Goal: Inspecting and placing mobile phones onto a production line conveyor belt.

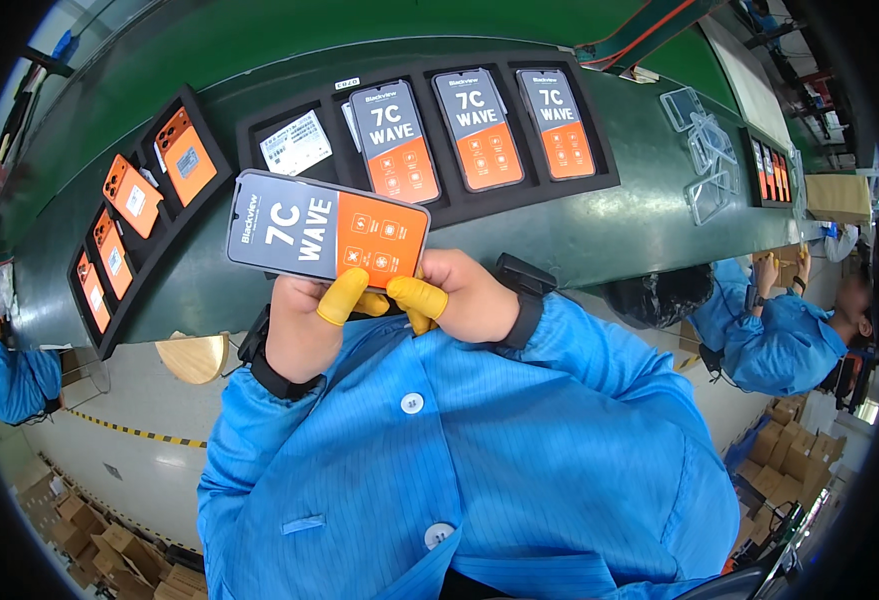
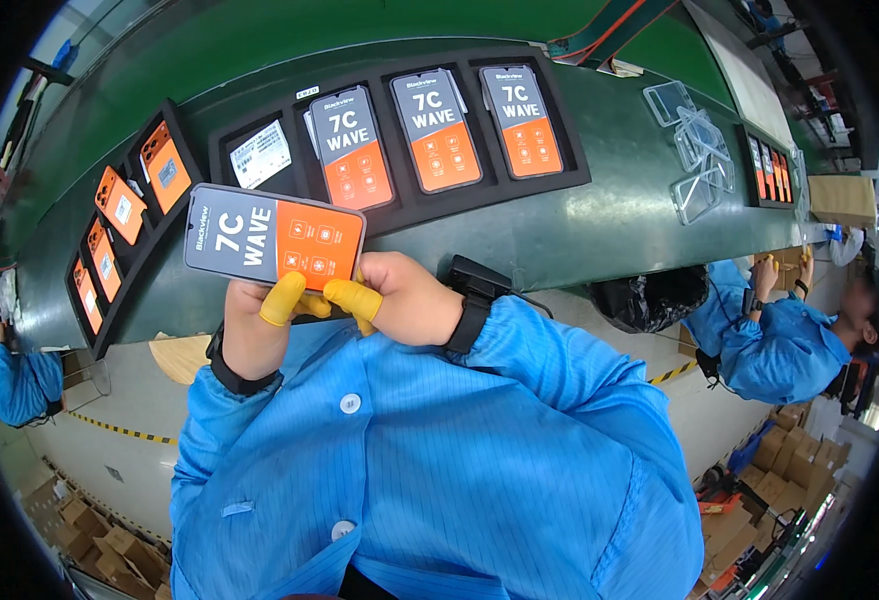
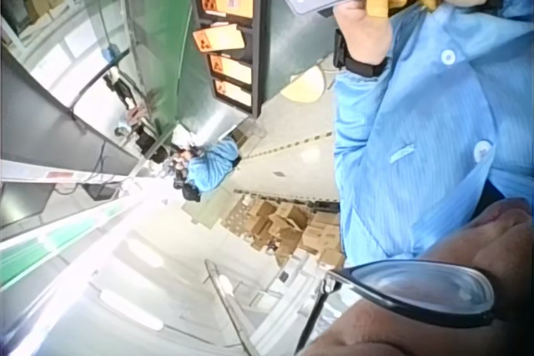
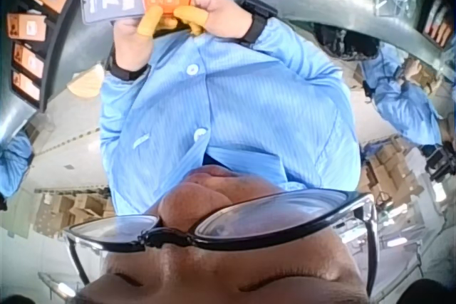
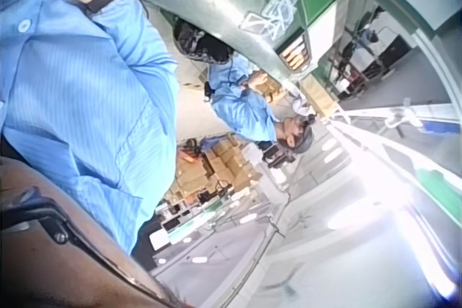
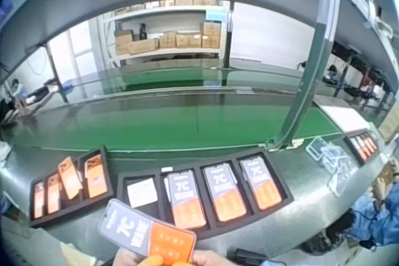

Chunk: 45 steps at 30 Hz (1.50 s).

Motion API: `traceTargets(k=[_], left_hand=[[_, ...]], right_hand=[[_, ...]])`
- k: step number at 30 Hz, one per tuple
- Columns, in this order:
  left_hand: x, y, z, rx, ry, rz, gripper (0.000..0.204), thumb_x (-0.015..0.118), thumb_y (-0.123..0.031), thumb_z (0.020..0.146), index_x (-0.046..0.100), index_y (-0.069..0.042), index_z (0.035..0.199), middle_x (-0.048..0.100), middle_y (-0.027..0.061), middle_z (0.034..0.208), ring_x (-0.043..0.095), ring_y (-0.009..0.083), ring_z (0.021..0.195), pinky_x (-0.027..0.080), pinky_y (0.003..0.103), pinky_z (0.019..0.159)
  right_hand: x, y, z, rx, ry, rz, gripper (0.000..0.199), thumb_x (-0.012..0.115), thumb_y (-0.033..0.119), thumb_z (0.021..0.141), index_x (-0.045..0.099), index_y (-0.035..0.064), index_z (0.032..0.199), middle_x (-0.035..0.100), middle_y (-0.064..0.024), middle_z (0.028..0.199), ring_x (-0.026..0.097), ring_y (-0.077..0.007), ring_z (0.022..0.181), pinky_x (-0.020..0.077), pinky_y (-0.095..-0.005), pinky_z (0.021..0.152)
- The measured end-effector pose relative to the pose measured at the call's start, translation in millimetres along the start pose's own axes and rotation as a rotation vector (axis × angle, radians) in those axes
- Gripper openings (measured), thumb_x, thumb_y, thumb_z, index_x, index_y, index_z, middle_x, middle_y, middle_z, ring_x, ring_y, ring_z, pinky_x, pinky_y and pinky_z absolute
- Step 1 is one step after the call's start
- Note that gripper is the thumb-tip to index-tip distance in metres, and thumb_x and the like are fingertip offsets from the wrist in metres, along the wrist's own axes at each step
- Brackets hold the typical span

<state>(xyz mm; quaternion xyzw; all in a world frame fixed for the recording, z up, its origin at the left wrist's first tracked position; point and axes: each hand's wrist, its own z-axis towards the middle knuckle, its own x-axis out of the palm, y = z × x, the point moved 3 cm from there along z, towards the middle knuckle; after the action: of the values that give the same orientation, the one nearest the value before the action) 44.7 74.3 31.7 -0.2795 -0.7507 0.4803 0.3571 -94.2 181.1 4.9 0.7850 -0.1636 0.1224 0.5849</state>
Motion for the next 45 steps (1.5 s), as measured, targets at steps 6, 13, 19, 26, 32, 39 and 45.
traceTargets(k=[6, 13, 19, 26, 32, 39, 45], left_hand=[[4, 1, 1, 0.013, -0.001, -0.026, 0.029, 0.06, -0.021, 0.096, 0.061, 0.002, 0.114, 0.068, 0.0109, 0.102, 0.067, 0.0151, 0.081, 0.055, 0.027, 0.071], [0, 4, 2, -0.03, 0.073, -0.074, 0.027, 0.057, -0.018, 0.097, 0.061, 0.002, 0.114, 0.068, 0.0122, 0.103, 0.067, 0.0174, 0.08, 0.056, 0.028, 0.072], [3, 6, -2, -0.097, 0.146, -0.077, 0.029, 0.055, -0.018, 0.098, 0.058, 0.004, 0.117, 0.067, 0.0131, 0.107, 0.068, 0.0201, 0.088, 0.056, 0.031, 0.076], [-9, 7, 5, 0.001, -0.103, -0.214, 0.023, 0.056, -0.018, 0.097, 0.058, -0.001, 0.112, 0.067, 0.0093, 0.106, 0.067, 0.0185, 0.094, 0.054, 0.031, 0.082], [-33, 1, 5, -0.122, -0.123, -0.14, 0.025, 0.055, -0.02, 0.098, 0.058, -0.001, 0.113, 0.066, 0.008, 0.106, 0.066, 0.0162, 0.095, 0.054, 0.031, 0.081], [-44, 2, 5, -0.148, -0.264, -0.19, 0.031, 0.05, -0.027, 0.1, 0.054, -0.003, 0.12, 0.065, 0.0087, 0.105, 0.066, 0.0175, 0.093, 0.054, 0.031, 0.079], [-75, -5, -13, -0.077, -0.406, -0.142, 0.039, 0.046, -0.034, 0.101, 0.051, -0.003, 0.125, 0.065, 0.0142, 0.105, 0.065, 0.0221, 0.09, 0.052, 0.034, 0.08]], right_hand=[[0, -3, -3, -0.02, -0.044, 0.054, 0.025, 0.056, 0.027, 0.099, 0.064, 0.0036, 0.1, 0.059, -0.0001, 0.076, 0.051, -0.007, 0.062, 0.043, -0.0231, 0.057], [-7, 8, -11, -0.026, -0.027, 0.059, 0.024, 0.057, 0.029, 0.099, 0.062, 0.0051, 0.098, 0.061, -0.0002, 0.074, 0.054, -0.0075, 0.061, 0.0436, -0.0227, 0.055], [-18, 9, -11, -0.079, -0.222, 0.072, 0.024, 0.056, 0.029, 0.099, 0.06, 0.0052, 0.099, 0.064, -0.0021, 0.077, 0.058, -0.0072, 0.062, 0.0463, -0.0223, 0.055], [-9, 9, -14, -0.031, -0.175, 0.109, 0.023, 0.053, 0.027, 0.1, 0.059, 0.005, 0.097, 0.066, -0.0051, 0.079, 0.06, -0.0094, 0.064, 0.0482, -0.024, 0.059], [-6, -5, -12, 0.148, 0.007, 0.267, 0.019, 0.047, 0.021, 0.099, 0.057, 0.0048, 0.097, 0.066, -0.0077, 0.077, 0.061, -0.0141, 0.066, 0.0489, -0.0278, 0.063], [17, 5, 15, 0.154, -0.086, 0.375, 0.021, 0.046, 0.023, 0.101, 0.056, 0.0038, 0.103, 0.065, -0.0089, 0.082, 0.065, -0.0189, 0.069, 0.0508, -0.0291, 0.06], [28, 8, 59, 0.216, -0.201, 0.344, 0.02, 0.047, 0.021, 0.102, 0.054, 0.0038, 0.109, 0.065, -0.0105, 0.09, 0.065, -0.0212, 0.074, 0.0523, -0.0324, 0.064]])
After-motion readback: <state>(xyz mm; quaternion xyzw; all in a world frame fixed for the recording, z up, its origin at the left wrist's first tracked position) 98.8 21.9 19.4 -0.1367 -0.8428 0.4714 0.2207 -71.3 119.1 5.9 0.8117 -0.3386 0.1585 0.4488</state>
